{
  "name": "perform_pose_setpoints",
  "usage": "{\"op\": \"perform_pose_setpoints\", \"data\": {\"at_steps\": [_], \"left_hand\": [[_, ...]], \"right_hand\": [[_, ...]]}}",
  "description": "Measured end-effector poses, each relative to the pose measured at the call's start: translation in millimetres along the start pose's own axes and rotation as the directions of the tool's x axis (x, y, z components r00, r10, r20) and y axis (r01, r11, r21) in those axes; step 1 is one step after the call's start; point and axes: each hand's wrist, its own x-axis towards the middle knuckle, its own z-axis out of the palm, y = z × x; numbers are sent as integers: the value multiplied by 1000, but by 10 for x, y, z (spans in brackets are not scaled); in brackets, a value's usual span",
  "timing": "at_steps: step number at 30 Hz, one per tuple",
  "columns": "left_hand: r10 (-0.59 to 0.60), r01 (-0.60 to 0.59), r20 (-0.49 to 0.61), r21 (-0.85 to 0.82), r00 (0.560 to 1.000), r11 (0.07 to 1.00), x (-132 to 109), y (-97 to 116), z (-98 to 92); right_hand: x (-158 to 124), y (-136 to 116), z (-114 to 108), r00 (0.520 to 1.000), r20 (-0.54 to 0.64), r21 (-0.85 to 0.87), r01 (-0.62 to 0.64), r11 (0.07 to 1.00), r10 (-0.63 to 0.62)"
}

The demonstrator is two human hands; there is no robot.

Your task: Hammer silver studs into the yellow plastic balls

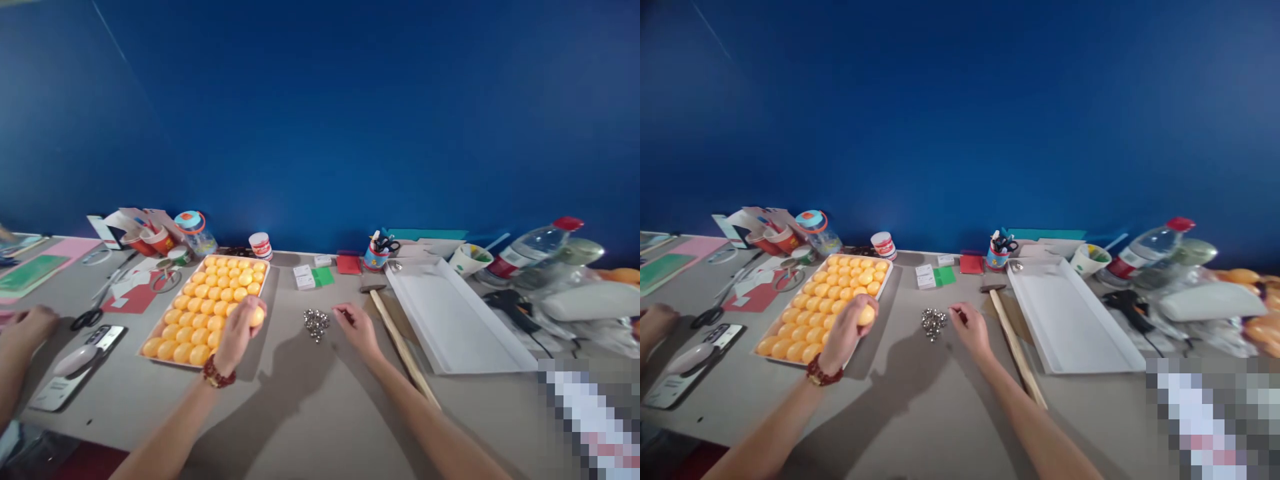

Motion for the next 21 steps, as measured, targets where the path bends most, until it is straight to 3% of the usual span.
{"op": "perform_pose_setpoints", "data": {"at_steps": [4, 9, 15, 21], "left_hand": [[-153, 183, 181, -167, 971, 969, -232, -29, 508], [-344, 471, 342, -427, 874, 772, -309, -185, 853], [-336, 446, 294, -614, 895, 651, -251, -331, 931], [-202, 430, 390, -687, 898, 585, -235, -298, 854]], "right_hand": [[-134, -93, -19, 992, 122, -31, 33, 999, -29], [-283, -199, -38, 974, 207, -64, 110, 992, -95], [-356, -271, 13, 952, 249, -146, 220, 964, -179], [-361, -326, 122, 948, 274, -238, 227, 944, -159]]}}
